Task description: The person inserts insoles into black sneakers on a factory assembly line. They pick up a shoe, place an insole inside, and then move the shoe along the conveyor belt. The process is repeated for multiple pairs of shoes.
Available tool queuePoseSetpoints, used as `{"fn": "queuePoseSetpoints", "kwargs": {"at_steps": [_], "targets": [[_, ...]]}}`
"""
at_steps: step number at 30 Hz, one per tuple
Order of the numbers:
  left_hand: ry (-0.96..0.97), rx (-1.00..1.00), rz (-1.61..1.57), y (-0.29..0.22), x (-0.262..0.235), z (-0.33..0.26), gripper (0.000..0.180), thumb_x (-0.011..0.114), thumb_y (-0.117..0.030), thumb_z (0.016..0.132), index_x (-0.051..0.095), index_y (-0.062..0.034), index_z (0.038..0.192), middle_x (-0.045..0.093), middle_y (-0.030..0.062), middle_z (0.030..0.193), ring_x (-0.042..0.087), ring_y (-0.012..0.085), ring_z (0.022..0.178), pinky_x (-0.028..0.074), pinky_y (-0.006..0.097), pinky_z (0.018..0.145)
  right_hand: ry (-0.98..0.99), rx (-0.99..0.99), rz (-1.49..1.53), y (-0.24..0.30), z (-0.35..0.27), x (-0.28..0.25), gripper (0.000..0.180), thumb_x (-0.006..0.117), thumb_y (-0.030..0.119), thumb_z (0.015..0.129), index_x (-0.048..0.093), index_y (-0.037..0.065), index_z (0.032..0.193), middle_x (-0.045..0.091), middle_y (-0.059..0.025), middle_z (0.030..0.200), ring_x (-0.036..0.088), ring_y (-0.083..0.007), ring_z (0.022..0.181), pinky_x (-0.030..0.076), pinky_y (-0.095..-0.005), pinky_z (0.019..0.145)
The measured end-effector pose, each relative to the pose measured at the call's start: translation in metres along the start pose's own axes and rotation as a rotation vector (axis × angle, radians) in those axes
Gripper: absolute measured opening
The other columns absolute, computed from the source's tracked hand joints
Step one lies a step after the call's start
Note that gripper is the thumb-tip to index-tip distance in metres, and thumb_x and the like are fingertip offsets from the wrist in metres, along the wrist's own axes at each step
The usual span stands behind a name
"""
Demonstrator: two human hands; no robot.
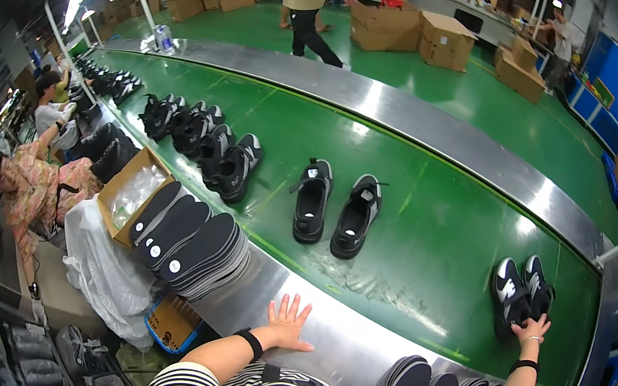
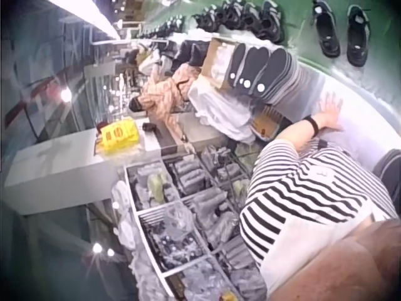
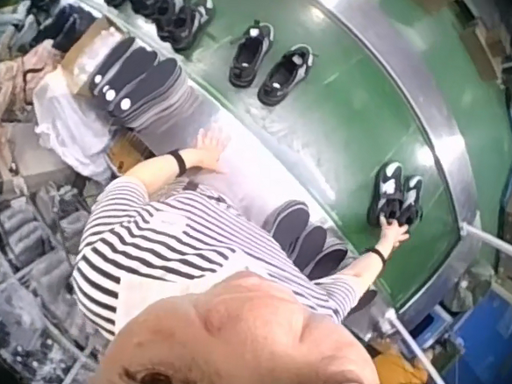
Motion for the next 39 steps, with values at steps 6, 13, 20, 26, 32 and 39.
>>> {"fn": "queuePoseSetpoints", "kwargs": {"at_steps": [6, 13, 20, 26, 32, 39], "targets": [[-0.012, 0.027, 0.018, -0.009, -0.007, 0.002, 0.102, 0.053, -0.063, 0.061, 0.0, -0.0124, 0.133, -0.011, 0.023, 0.134, -0.017, 0.0402, 0.122, -0.006, 0.059, 0.091, 0.137, -0.014, -0.159, -0.018, 0.015, 0.004, 0.051, 0.074, 0.037, 0.05, 0.06, 0.023, 0.097, 0.012, -0.0062, 0.136, 0.007, -0.0268, 0.126, 0.025, -0.0466, 0.096], [-0.047, 0.029, 0.007, -0.008, -0.007, 0.002, 0.103, 0.055, -0.062, 0.059, 0.002, -0.0144, 0.133, -0.009, 0.0212, 0.135, -0.014, 0.0395, 0.123, -0.004, 0.06, 0.09, 0.089, -0.083, -0.259, -0.002, 0.016, 0.001, 0.049, 0.072, 0.036, 0.054, 0.059, 0.024, 0.099, 0.022, -0.0051, 0.133, 0.017, -0.025, 0.123, 0.028, -0.0431, 0.094], [-0.05, 0.051, -0.027, -0.006, -0.003, 0.006, 0.105, 0.06, -0.057, 0.057, 0.003, -0.0131, 0.133, -0.008, 0.0202, 0.136, -0.011, 0.0376, 0.124, -0.002, 0.061, 0.09, 0.149, -0.35, -0.539, -0.002, 0.058, 0.045, 0.045, 0.063, 0.032, 0.064, 0.054, 0.01, 0.102, 0.056, -0.0119, 0.097, 0.047, -0.0274, 0.099, 0.038, -0.0368, 0.082], [-0.093, 0.111, -0.096, -0.014, -0.005, 0.004, 0.108, 0.065, -0.05, 0.054, 0.003, -0.0121, 0.133, -0.008, 0.0195, 0.136, -0.01, 0.0362, 0.125, -0.001, 0.061, 0.092, 0.142, -0.476, 0.024, 0.009, 0.006, 0.028, 0.048, 0.052, 0.04, 0.073, 0.052, 0.0, 0.1, 0.056, -0.0198, 0.087, 0.053, -0.0338, 0.08, 0.041, -0.0369, 0.072], [-0.209, 0.162, -0.152, -0.02, -0.018, -0.017, 0.103, 0.064, -0.047, 0.056, 0.006, -0.0085, 0.132, -0.004, 0.0195, 0.136, -0.01, 0.0356, 0.125, 0.0, 0.057, 0.094, 0.218, -0.335, 0.795, 0.071, -0.071, -0.033, 0.037, 0.061, 0.029, 0.071, 0.055, -0.001, 0.092, 0.056, -0.0112, 0.079, 0.05, -0.0221, 0.065, 0.04, -0.0312, 0.057], [-0.169, 0.227, -0.638, -0.031, -0.032, -0.005, 0.095, 0.054, -0.057, 0.064, 0.007, -0.0098, 0.132, -0.001, 0.0215, 0.135, -0.003, 0.0372, 0.125, 0.007, 0.054, 0.096, 0.13, -0.947, 0.461, 0.209, -0.273, -0.117, 0.033, 0.064, 0.025, 0.07, 0.058, -0.005, 0.082, 0.058, -0.0085, 0.069, 0.049, -0.0137, 0.06, 0.042, -0.0282, 0.058]]}}
Point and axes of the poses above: each hand's wrist, its own z-axis towards the middle knuckle, its own x-axis out of the palm, y = z × x, the point moved 10 cm from there along z, towards the middle knuckle
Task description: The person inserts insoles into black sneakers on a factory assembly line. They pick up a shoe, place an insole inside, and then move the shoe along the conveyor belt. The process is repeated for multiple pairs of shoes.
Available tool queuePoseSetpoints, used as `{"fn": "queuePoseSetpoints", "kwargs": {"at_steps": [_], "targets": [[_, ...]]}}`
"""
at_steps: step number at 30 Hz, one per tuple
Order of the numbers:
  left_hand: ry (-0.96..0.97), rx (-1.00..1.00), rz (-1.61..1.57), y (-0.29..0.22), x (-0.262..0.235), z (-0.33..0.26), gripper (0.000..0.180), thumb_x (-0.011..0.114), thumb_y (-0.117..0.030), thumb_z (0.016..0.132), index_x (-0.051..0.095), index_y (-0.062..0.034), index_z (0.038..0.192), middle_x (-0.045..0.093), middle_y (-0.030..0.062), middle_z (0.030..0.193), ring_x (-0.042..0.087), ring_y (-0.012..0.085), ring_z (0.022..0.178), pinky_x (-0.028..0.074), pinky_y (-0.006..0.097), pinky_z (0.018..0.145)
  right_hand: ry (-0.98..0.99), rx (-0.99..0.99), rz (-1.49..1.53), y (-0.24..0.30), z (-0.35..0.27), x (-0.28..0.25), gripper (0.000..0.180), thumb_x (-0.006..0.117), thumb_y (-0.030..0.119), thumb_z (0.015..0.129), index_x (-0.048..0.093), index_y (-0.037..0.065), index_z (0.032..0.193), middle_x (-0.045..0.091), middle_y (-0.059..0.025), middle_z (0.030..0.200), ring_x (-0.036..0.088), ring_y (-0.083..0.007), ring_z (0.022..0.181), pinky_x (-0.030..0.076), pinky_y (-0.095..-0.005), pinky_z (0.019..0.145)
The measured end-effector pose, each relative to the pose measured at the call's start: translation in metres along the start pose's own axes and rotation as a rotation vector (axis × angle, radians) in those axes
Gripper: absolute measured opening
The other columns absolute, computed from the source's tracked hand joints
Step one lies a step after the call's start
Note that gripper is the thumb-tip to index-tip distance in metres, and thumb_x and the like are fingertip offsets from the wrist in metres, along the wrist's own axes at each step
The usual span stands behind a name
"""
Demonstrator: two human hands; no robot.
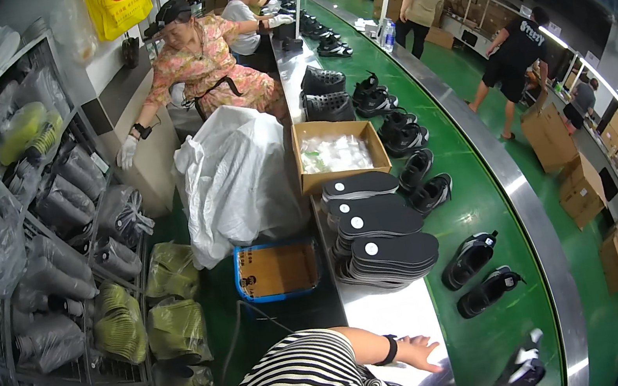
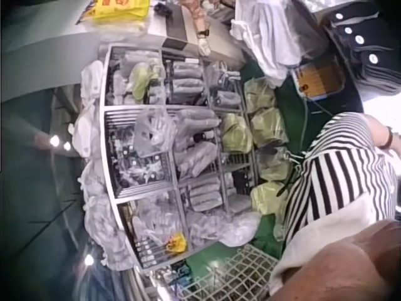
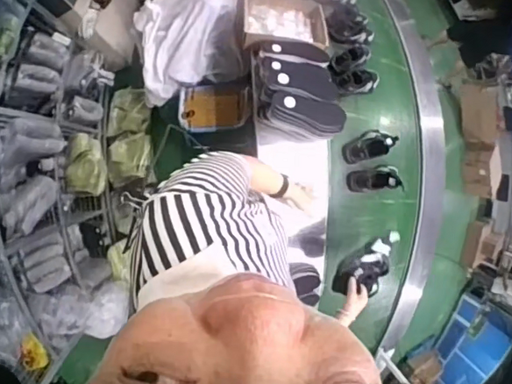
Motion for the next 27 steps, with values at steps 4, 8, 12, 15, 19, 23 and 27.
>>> {"fn": "queuePoseSetpoints", "kwargs": {"at_steps": [4, 8, 12, 15, 19, 23, 27], "targets": [[-0.223, 0.167, -0.233, -0.05, -0.003, -0.024, 0.105, 0.051, -0.065, 0.062, 0.001, -0.002, 0.13, 0.003, 0.0244, 0.133, 0.004, 0.0378, 0.124, 0.013, 0.047, 0.099, 0.192, -0.127, -0.22, 0.104, -0.045, 0.088, 0.034, 0.062, 0.027, 0.07, 0.059, -0.003, 0.086, 0.06, -0.0176, 0.075, 0.056, -0.0272, 0.069, 0.043, -0.032, 0.067], [-0.18, -0.172, -0.137, 0.021, 0.007, -0.039, 0.114, 0.069, -0.041, 0.049, 0.0, 0.0022, 0.129, 0.006, 0.028, 0.132, 0.002, 0.0423, 0.123, 0.011, 0.046, 0.099, 0.541, -0.052, 0.056, 0.122, -0.085, 0.205, 0.042, 0.057, 0.024, 0.072, 0.048, 0.004, 0.107, 0.055, -0.0204, 0.092, 0.053, -0.0332, 0.083, 0.041, -0.0372, 0.074], [-0.873, -0.087, 0.21, 0.044, 0.006, -0.031, 0.045, 0.058, -0.018, 0.072, 0.043, 0.0013, 0.11, 0.048, 0.019, 0.107, 0.045, 0.0288, 0.102, 0.034, 0.037, 0.089, 0.605, -0.029, 0.07, 0.155, -0.097, 0.26, 0.042, 0.057, 0.023, 0.072, 0.047, 0.004, 0.108, 0.055, -0.0207, 0.092, 0.053, -0.0336, 0.083, 0.041, -0.0374, 0.074], [-0.531, -0.072, -0.013, 0.046, -0.011, -0.022, 0.076, 0.064, -0.023, 0.06, 0.024, 0.0019, 0.119, 0.034, 0.023, 0.117, 0.034, 0.0361, 0.109, 0.027, 0.041, 0.093, 0.57, -0.023, 0.045, 0.173, -0.086, 0.273, 0.042, 0.056, 0.022, 0.072, 0.046, 0.004, 0.109, 0.055, -0.021, 0.092, 0.053, -0.034, 0.084, 0.041, -0.0374, 0.074], [-0.137, -0.123, -0.301, 0.031, 0.025, -0.026, 0.099, 0.067, -0.021, 0.05, 0.01, 0.0024, 0.127, 0.026, 0.0248, 0.124, 0.03, 0.0391, 0.114, 0.027, 0.041, 0.095, 0.491, 0.064, -0.007, 0.166, -0.088, 0.256, 0.042, 0.056, 0.022, 0.072, 0.046, 0.005, 0.11, 0.055, -0.0213, 0.092, 0.053, -0.0344, 0.085, 0.041, -0.0376, 0.074], [-0.069, -0.08, -0.338, 0.023, 0.007, -0.043, 0.09, 0.062, -0.015, 0.053, 0.014, 0.002, 0.126, 0.033, 0.0226, 0.12, 0.033, 0.0353, 0.113, 0.03, 0.037, 0.094, 0.378, 0.171, -0.073, 0.148, -0.093, 0.228, 0.043, 0.055, 0.021, 0.072, 0.045, 0.005, 0.111, 0.055, -0.0216, 0.092, 0.052, -0.0349, 0.085, 0.041, -0.0377, 0.074], [-0.02, -0.056, -0.311, 0.027, 0.009, -0.036, 0.088, 0.062, -0.015, 0.054, 0.016, 0.0005, 0.127, 0.033, 0.0225, 0.121, 0.034, 0.0364, 0.112, 0.032, 0.04, 0.092, 0.249, 0.308, -0.117, 0.124, -0.105, 0.205, 0.043, 0.055, 0.02, 0.072, 0.044, 0.006, 0.111, 0.055, -0.022, 0.092, 0.052, -0.0353, 0.086, 0.041, -0.0378, 0.074]]}}
Point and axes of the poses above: each hand's wrist, its own z-axis towards the middle knuckle, its own x-axis out of the palm, y = z × x, the point moved 10 cm from there along z, towards the middle knuckle
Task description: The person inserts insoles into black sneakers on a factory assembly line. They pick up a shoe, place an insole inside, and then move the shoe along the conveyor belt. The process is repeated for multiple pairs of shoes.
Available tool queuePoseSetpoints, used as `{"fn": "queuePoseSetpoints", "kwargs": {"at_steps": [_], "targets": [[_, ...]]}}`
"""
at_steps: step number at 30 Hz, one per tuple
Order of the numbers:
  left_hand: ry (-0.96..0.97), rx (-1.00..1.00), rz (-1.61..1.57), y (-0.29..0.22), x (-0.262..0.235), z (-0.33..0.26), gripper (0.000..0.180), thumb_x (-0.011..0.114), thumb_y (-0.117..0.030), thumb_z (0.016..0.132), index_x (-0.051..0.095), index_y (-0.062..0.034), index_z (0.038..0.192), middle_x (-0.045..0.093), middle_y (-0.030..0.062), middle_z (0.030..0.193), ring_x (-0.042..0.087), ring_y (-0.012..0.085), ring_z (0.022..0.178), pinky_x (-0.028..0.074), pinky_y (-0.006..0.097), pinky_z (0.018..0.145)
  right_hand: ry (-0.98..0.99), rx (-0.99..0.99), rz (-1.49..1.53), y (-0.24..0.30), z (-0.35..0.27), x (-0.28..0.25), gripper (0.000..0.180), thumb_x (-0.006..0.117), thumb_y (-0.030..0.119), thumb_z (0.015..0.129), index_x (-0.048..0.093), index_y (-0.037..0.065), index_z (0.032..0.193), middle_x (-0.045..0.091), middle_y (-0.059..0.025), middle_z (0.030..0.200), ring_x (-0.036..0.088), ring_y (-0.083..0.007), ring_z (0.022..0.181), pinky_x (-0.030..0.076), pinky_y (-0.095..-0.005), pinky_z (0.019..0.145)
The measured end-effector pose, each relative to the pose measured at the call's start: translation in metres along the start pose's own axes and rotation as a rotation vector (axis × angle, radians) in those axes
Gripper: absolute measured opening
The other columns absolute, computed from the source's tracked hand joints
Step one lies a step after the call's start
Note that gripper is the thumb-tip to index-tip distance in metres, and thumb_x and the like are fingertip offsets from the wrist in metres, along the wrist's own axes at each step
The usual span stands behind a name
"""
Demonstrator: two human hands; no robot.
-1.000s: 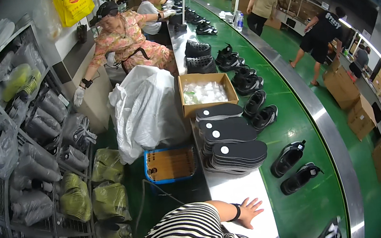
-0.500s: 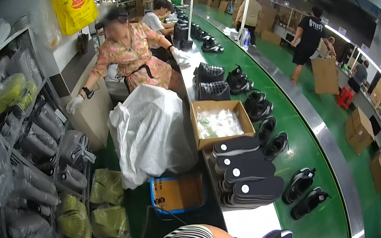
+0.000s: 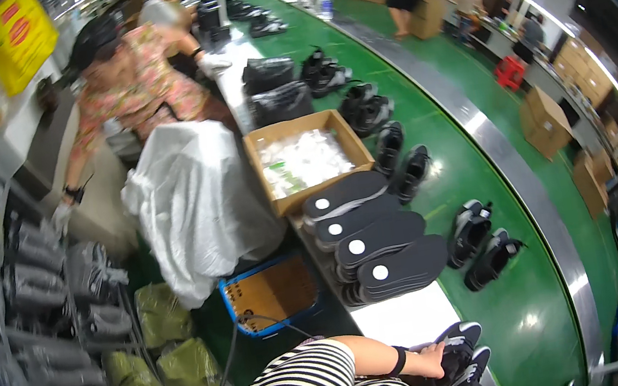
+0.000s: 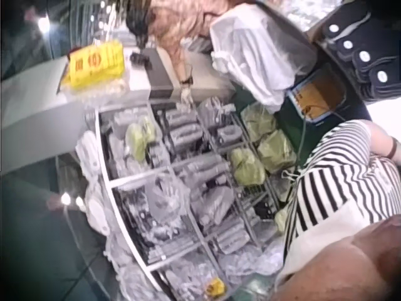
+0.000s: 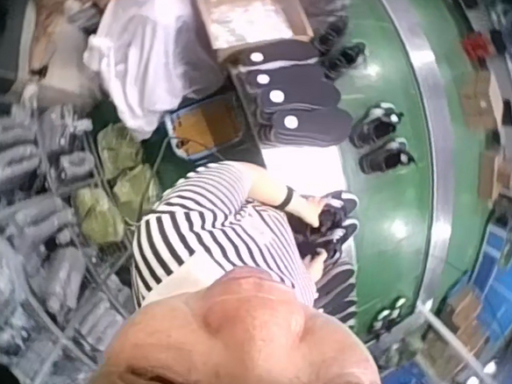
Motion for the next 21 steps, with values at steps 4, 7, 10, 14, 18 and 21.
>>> {"fn": "queuePoseSetpoints", "kwargs": {"at_steps": [4, 7, 10, 14, 18, 21], "targets": [[-0.064, 0.137, 0.078, 0.004, 0.007, 0.012, 0.087, 0.063, -0.025, 0.057, 0.016, 0.0013, 0.125, 0.032, 0.0268, 0.118, 0.032, 0.0408, 0.11, 0.027, 0.043, 0.094, -0.113, 0.142, -0.004, -0.03, -0.009, -0.002, 0.043, 0.054, 0.019, 0.072, 0.044, 0.006, 0.112, 0.055, -0.0223, 0.092, 0.052, -0.0358, 0.087, 0.041, -0.0379, 0.074], [-0.043, 0.16, 0.095, 0.002, 0.003, 0.012, 0.09, 0.065, -0.033, 0.056, 0.017, 0.002, 0.124, 0.035, 0.0268, 0.117, 0.035, 0.0396, 0.109, 0.03, 0.042, 0.092, -0.36, 0.176, 0.023, -0.053, -0.001, -0.002, 0.035, 0.061, 0.017, 0.063, 0.048, 0.006, 0.093, 0.057, -0.013, 0.078, 0.055, -0.0301, 0.078, 0.042, -0.0387, 0.069], [0.067, 0.092, 0.106, 0.013, 0.006, 0.016, 0.09, 0.064, -0.034, 0.057, 0.02, 0.0059, 0.123, 0.035, 0.0271, 0.118, 0.034, 0.0371, 0.111, 0.03, 0.038, 0.094, -0.405, 0.087, -0.068, -0.04, -0.005, -0.007, 0.028, 0.057, 0.012, 0.063, 0.042, 0.006, 0.086, 0.055, -0.0139, 0.07, 0.054, -0.0329, 0.067, 0.041, -0.0415, 0.061], [0.126, 0.052, 0.208, 0.007, 0.004, 0.003, 0.086, 0.061, -0.033, 0.058, 0.022, 0.0124, 0.12, 0.035, 0.0291, 0.117, 0.035, 0.0361, 0.111, 0.03, 0.036, 0.094, -0.441, 0.062, -0.076, -0.05, -0.002, 0.001, 0.027, 0.056, 0.011, 0.063, 0.043, 0.006, 0.086, 0.054, -0.0131, 0.068, 0.054, -0.0321, 0.065, 0.039, -0.0415, 0.059], [0.1, 0.062, 0.159, -0.002, 0.001, 0.004, 0.075, 0.06, -0.022, 0.06, 0.027, 0.0081, 0.12, 0.044, 0.0266, 0.11, 0.043, 0.0349, 0.105, 0.034, 0.035, 0.089, -0.484, 0.054, -0.077, -0.056, 0.002, -0.001, 0.025, 0.056, 0.013, 0.063, 0.045, 0.007, 0.085, 0.055, -0.0126, 0.065, 0.054, -0.0317, 0.062, 0.038, -0.0423, 0.056], [0.008, 0.067, -0.138, 0.001, -0.013, 0.005, 0.064, 0.055, -0.008, 0.061, 0.031, 0.0006, 0.12, 0.05, 0.0226, 0.103, 0.05, 0.0306, 0.097, 0.039, 0.034, 0.082, -0.346, 0.051, -0.082, -0.053, 0.006, 0.0, 0.025, 0.056, 0.013, 0.066, 0.044, 0.008, 0.088, 0.056, -0.0152, 0.07, 0.055, -0.0336, 0.065, 0.041, -0.0426, 0.061]]}}
Point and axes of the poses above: each hand's wrist, its own z-axis towards the middle knuckle, its own x-axis out of the palm, y = z × x, the point moved 10 cm from there along z, towards the middle knuckle
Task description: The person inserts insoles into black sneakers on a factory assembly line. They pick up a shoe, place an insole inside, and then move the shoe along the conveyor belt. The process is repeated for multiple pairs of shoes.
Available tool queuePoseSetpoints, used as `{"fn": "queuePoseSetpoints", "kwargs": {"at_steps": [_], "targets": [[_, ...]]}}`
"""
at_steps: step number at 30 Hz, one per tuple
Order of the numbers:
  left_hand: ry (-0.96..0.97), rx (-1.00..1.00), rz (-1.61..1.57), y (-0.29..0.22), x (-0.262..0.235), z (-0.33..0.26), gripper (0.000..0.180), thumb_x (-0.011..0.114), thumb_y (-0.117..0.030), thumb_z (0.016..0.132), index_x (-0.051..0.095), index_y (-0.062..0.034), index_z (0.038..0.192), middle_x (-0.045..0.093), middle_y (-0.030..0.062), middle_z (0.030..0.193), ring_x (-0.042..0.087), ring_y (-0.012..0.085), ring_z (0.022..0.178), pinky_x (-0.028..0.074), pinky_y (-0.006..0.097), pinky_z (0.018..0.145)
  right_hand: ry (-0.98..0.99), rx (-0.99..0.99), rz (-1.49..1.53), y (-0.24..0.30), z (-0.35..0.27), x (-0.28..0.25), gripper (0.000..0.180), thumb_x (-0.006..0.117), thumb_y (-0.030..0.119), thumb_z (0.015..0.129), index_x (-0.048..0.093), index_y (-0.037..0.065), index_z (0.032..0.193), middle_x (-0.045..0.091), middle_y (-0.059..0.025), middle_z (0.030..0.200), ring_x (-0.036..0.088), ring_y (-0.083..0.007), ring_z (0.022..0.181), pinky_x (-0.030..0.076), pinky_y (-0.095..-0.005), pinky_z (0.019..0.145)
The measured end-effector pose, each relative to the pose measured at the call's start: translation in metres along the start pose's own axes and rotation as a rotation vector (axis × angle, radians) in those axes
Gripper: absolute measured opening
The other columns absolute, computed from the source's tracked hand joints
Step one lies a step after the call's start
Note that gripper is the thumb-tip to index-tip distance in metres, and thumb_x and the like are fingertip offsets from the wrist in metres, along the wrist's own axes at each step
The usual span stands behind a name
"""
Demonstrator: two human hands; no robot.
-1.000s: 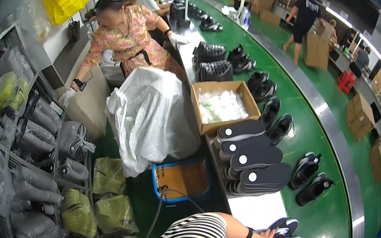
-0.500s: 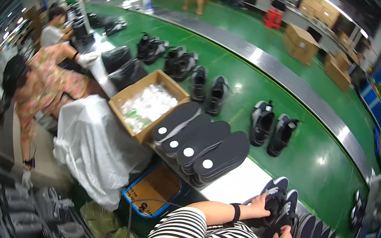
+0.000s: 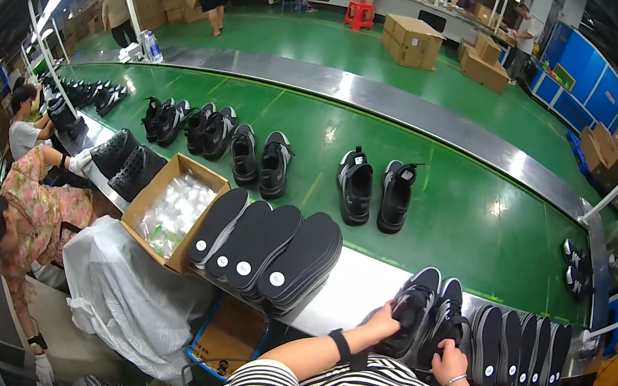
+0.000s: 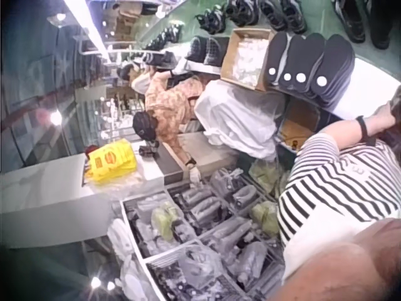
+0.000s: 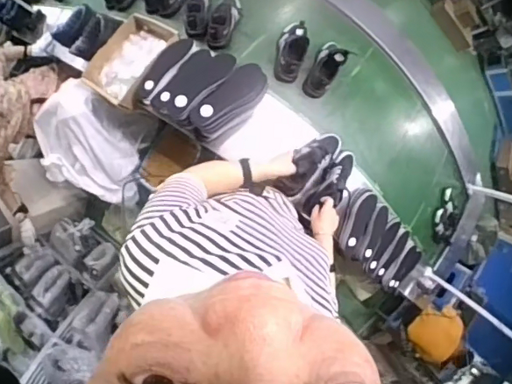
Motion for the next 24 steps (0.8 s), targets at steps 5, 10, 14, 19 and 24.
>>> {"fn": "queuePoseSetpoints", "kwargs": {"at_steps": [5, 10, 14, 19, 24], "targets": [[0.469, 0.072, -0.884, -0.061, -0.007, -0.021, 0.052, 0.047, 0.005, 0.063, 0.04, -0.0035, 0.114, 0.053, 0.0085, 0.096, 0.053, 0.015, 0.086, 0.044, 0.028, 0.075, 0.16, -0.324, -0.046, 0.056, 0.0, -0.047, 0.023, 0.058, 0.022, 0.067, 0.059, 0.008, 0.085, 0.058, -0.0114, 0.08, 0.054, -0.0305, 0.079, 0.043, -0.0363, 0.071], [0.378, 0.222, -1.156, -0.076, -0.102, -0.06, 0.046, 0.046, -0.002, 0.075, 0.035, -0.0016, 0.12, 0.049, 0.0084, 0.11, 0.045, 0.017, 0.102, 0.035, 0.029, 0.088, 0.096, -0.465, 0.672, 0.098, 0.082, -0.099, 0.017, 0.053, 0.016, 0.076, 0.053, 0.008, 0.091, 0.057, -0.0057, 0.079, 0.055, -0.0172, 0.064, 0.043, -0.0272, 0.054], [0.252, 0.524, -1.534, -0.028, -0.176, -0.086, 0.036, 0.041, -0.01, 0.085, 0.036, 0.0015, 0.119, 0.049, 0.0108, 0.114, 0.042, 0.023, 0.109, 0.029, 0.034, 0.096, 0.222, -0.189, 1.275, 0.143, 0.178, -0.096, 0.022, 0.05, 0.02, 0.08, 0.049, 0.013, 0.101, 0.056, -0.0015, 0.086, 0.054, -0.0113, 0.067, 0.042, -0.0229, 0.053], [-0.453, 0.847, -1.144, -0.039, -0.251, -0.201, 0.053, 0.058, -0.011, 0.075, 0.033, -0.0033, 0.121, 0.047, 0.0104, 0.114, 0.044, 0.0188, 0.105, 0.035, 0.031, 0.089, 0.454, 0.009, 1.697, 0.213, 0.273, -0.056, 0.029, 0.05, 0.026, 0.08, 0.051, 0.017, 0.107, 0.057, -0.0022, 0.099, 0.057, -0.0145, 0.076, 0.044, -0.0263, 0.055], [-0.683, 0.738, -0.879, -0.019, -0.275, -0.268, 0.06, 0.061, -0.009, 0.073, 0.029, -0.0065, 0.124, 0.045, 0.0072, 0.119, 0.041, 0.017, 0.11, 0.033, 0.033, 0.094, 0.239, 0.123, 1.288, 0.248, 0.332, -0.048, 0.035, 0.05, 0.031, 0.078, 0.047, 0.018, 0.111, 0.053, 0.0002, 0.102, 0.054, -0.0118, 0.078, 0.036, -0.0219, 0.048]]}}
Point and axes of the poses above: each hand's wrist, its own z-axis towards the middle knuckle, its own x-axis out of the palm, y = z × x, the point moved 10 cm from there along z, towards the middle knuckle
